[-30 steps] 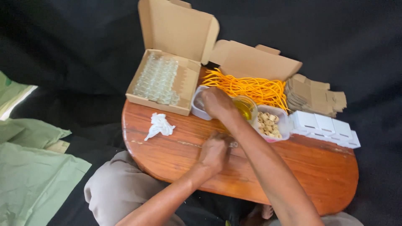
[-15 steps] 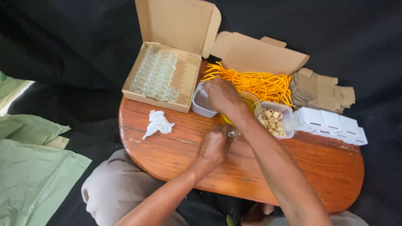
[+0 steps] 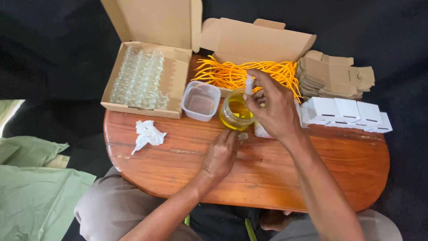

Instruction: Assembling perfume sample kits by folding small cardboard boxes and filling syringes with perfume oil.

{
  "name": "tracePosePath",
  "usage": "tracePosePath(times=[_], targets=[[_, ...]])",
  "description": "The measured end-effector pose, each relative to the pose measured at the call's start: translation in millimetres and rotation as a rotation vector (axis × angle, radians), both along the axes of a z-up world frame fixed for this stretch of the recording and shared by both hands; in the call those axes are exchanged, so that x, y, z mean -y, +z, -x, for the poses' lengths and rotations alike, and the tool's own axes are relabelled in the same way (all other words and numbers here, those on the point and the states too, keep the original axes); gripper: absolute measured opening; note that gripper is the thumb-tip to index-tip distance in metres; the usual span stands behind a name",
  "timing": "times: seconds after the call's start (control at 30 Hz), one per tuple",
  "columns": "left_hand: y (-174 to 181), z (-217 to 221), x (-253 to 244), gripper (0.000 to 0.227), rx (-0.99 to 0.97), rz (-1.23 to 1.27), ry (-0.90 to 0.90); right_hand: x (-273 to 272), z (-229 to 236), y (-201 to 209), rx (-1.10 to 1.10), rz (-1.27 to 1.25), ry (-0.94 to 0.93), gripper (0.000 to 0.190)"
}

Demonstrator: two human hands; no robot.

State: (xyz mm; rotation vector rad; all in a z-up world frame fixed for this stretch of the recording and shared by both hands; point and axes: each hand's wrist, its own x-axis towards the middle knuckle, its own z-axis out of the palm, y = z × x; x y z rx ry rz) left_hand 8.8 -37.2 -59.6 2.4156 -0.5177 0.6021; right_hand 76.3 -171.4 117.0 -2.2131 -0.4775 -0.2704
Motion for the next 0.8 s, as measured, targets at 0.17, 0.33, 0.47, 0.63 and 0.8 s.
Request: tracePosePath(times=[0.17,0.33,0.47,0.63,0.8], targets=[[-0.3,2.4,2.4,0.026,0.045,-0.079,0.038,12.2,0.7,-21.7,0.069,-0.046,-0.050,0.045],[6.6,3.0,-0.7,0.021,0.044,-0.059,0.024,13.2,-0.9,-29.7,0.145,-0.042,-0.045,0.033],[7.1,3.2,-1.1,0.020,0.056,-0.091,0.028,10.6,0.3,-28.0,0.164,-0.008,-0.068,0.030],[41.1,9.7,-8.4,0.017,0.091,-0.010,0.019,6.3,2.5,-22.2,0.194,0.021,-0.072,0.028],[87.5,-5.3,-24.5,0.014,0.339,0.063,0.176,3.6,6.8,-16.2,0.277,0.109,-0.089,0.026]])
